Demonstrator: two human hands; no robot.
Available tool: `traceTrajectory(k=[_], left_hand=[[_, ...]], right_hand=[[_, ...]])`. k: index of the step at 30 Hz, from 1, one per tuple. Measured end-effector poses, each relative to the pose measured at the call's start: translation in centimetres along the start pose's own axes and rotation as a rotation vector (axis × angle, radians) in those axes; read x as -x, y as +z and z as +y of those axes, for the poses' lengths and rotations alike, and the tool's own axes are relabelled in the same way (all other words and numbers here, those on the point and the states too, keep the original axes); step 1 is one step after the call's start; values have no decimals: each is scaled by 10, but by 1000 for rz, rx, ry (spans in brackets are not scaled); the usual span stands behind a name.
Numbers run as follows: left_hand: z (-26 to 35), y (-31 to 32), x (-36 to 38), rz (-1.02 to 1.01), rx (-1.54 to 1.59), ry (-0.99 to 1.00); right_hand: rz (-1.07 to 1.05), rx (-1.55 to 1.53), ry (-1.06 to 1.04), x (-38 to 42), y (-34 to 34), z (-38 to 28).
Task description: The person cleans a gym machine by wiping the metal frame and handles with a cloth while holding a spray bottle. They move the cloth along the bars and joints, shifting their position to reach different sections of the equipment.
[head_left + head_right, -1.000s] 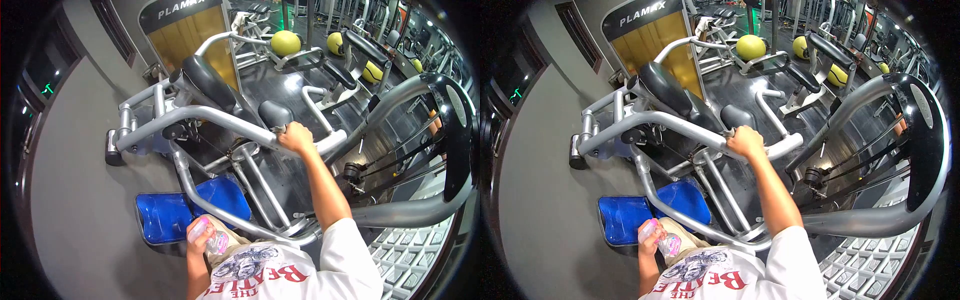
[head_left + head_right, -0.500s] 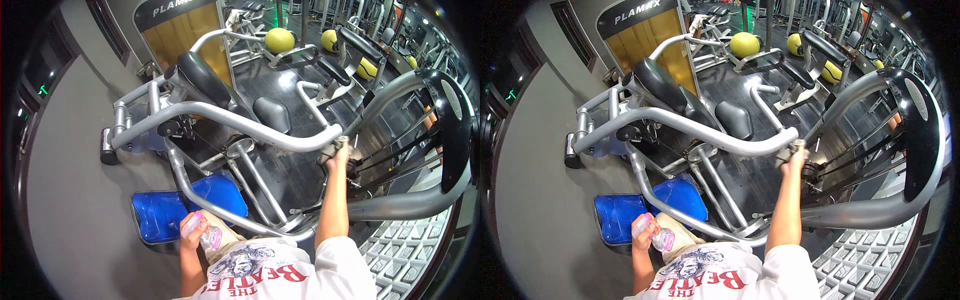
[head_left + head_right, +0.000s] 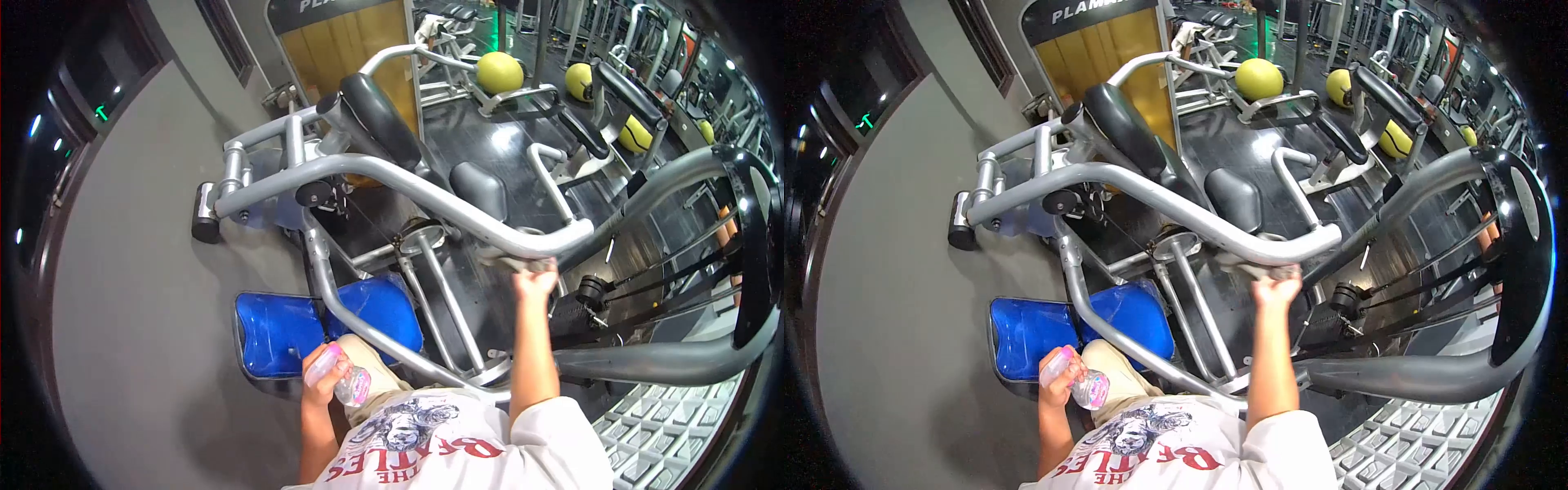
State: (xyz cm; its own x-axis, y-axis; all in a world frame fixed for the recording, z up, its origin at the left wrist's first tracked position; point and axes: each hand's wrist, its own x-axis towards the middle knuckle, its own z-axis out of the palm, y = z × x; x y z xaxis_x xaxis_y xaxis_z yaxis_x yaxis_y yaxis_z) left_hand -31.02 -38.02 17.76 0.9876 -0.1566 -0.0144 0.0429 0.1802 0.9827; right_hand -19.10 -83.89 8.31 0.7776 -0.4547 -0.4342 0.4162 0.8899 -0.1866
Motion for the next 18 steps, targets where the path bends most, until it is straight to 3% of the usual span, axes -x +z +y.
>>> traceTrajectory(k=[2, 5, 6, 8, 10, 12, 13, 18], left_hand=[[-2, -8, 6, 47, -4, -12], [-3, -12, 9, 34, 20, -30], [-3, -12, 9, 35, 11, -38], [-3, -7, 7, 34, -8, -46], [5, 0, 5, -2, -70, -46], [9, 1, 4, -42, -89, -34], [13, 3, 5, -44, -85, -36], [12, 1, 14, 0, -83, -5]], right_hand=[[12, -78, -231, -31, -20, -47], [100, -86, -288, -32, 1, -64], [84, -71, -234, -10, 23, -45], [-359, -93, 23, -21, 5, -17], [-313, -276, 166, -4, 21, 36], [-73, -100, 153, 26, 56, 86], [-20, -153, 176, 17, 57, 102], [9, -237, 313, -5, 70, 154]])
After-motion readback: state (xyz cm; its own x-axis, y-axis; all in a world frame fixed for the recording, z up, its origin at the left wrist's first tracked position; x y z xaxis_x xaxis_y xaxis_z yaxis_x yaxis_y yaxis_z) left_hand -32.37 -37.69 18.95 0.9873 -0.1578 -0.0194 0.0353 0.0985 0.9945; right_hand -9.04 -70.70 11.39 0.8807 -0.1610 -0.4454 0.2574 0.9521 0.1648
